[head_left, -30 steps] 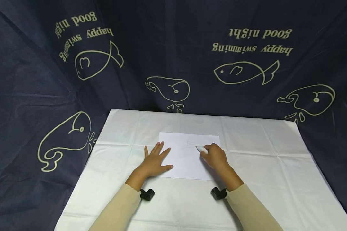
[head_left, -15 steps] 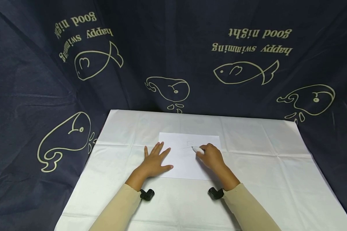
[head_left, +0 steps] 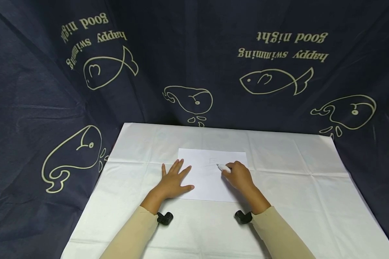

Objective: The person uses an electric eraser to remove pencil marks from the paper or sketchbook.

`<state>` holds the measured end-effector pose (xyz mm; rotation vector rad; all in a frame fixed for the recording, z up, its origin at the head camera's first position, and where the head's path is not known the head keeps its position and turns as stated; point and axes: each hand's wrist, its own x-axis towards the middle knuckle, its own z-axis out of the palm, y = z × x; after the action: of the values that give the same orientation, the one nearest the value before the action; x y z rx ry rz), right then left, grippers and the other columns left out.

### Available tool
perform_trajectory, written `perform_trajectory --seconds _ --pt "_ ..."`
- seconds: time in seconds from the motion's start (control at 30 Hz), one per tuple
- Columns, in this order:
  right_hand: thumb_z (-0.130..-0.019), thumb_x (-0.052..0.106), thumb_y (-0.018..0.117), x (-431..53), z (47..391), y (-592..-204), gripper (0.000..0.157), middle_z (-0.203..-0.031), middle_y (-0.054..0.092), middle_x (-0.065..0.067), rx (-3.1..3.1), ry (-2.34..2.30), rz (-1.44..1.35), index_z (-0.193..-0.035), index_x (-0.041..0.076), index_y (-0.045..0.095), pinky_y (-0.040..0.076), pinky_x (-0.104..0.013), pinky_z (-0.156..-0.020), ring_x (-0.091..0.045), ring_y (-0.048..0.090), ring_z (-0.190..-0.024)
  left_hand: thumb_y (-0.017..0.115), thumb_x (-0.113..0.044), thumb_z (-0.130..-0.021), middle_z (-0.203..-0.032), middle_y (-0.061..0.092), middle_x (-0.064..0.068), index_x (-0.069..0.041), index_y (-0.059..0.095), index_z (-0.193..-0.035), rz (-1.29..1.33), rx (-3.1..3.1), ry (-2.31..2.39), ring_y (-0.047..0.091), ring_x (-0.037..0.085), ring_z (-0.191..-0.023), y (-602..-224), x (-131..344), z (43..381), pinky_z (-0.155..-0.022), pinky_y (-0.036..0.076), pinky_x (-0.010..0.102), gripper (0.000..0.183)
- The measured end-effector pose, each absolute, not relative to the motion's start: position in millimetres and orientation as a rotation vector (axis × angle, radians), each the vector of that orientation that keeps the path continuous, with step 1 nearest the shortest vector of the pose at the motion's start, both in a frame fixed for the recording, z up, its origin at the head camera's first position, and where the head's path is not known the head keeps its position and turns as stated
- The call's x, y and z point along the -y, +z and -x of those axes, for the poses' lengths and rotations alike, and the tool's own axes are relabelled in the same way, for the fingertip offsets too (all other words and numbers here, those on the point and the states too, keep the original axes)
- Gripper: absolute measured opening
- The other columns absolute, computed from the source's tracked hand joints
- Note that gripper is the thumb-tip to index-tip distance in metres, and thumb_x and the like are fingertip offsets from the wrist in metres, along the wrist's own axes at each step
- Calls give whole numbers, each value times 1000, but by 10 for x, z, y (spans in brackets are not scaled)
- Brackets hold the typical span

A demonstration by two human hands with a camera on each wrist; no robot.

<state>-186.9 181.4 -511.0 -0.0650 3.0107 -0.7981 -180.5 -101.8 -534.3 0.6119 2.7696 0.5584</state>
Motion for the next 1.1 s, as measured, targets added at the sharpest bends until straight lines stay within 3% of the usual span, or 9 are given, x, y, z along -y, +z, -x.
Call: perform_trajectory --seconds 0.13,0.4,0.67,1.1 --pt "-88 21 68 -1770 1876 -5111 32 -89 66 -15 -3004 -786 100 -112 1 75 46 -35 -63 -22 56 -71 59 -62 -93 -172 7 10 -26 30 -161 -607 -2766 551 2 30 -160 -5344 1019 1807 -117 -10 74 82" --pt "-89 21 68 -1774 1867 -5103 34 -95 68 -18 -3012 -792 39 -115 0 74 50 -42 -68 -25 61 -76 60 -60 -93 -172 10 12 -25 34 -159 -625 -2779 572 4 32 -160 -5335 1021 1805 -117 -8 76 80" --pt "-89 20 69 -1711 1875 -5103 29 -87 66 -13 -3001 -783 112 -111 2 76 44 -35 -62 -21 55 -71 60 -62 -93 -172 8 11 -26 31 -160 -616 -2774 563 2 30 -160 -5354 1022 1810 -117 -10 75 81" --pt "-89 20 68 -1721 1872 -5100 30 -89 66 -15 -3021 -765 79 -112 2 75 46 -38 -63 -23 56 -71 61 -60 -93 -172 10 11 -26 33 -160 -623 -2777 574 4 31 -160 -5344 1020 1804 -117 -9 75 80"
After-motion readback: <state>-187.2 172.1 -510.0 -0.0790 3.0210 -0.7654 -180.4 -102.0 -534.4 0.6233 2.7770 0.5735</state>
